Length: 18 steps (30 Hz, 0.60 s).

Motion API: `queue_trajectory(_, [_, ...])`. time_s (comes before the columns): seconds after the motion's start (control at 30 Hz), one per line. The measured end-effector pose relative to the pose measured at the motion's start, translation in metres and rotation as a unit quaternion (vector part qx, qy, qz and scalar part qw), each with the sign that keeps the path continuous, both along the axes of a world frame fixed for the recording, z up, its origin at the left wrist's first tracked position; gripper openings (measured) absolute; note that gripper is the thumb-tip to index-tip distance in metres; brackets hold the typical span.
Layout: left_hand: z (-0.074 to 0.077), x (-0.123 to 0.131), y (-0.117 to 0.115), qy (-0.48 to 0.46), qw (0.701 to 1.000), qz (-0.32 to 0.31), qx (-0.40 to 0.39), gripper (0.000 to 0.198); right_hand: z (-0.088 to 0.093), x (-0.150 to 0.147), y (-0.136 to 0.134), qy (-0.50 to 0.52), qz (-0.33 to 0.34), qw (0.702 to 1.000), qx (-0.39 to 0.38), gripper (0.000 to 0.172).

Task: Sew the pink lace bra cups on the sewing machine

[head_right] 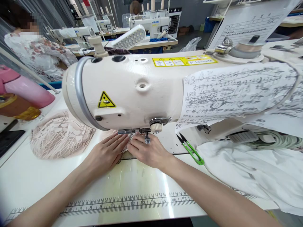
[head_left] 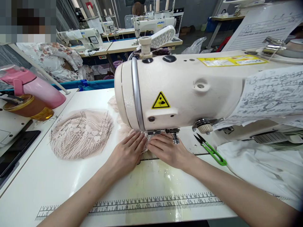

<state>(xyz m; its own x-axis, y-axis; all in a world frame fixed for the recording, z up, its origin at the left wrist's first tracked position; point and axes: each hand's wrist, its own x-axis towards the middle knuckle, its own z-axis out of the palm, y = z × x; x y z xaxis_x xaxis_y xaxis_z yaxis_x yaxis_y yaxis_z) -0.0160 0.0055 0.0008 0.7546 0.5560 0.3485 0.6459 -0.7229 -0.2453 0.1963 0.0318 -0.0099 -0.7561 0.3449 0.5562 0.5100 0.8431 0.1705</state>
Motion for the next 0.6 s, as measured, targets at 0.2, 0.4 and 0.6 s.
queue_trajectory(0.2, [-0.005,0.006,-0.003,-0.001,0.999,0.033,0.009,0.039,0.004,0.004,-0.003,0.007,-0.03,1.0,0.0,0.022])
queue_trajectory(0.4, [-0.004,0.011,-0.005,-0.003,0.998,0.042,0.039,0.037,0.006,0.007,-0.009,-0.011,-0.086,0.996,-0.034,0.029])
queue_trajectory(0.6, [-0.006,0.015,-0.007,-0.016,0.997,0.054,0.048,0.036,0.002,0.012,-0.005,-0.018,-0.101,0.995,-0.014,0.035])
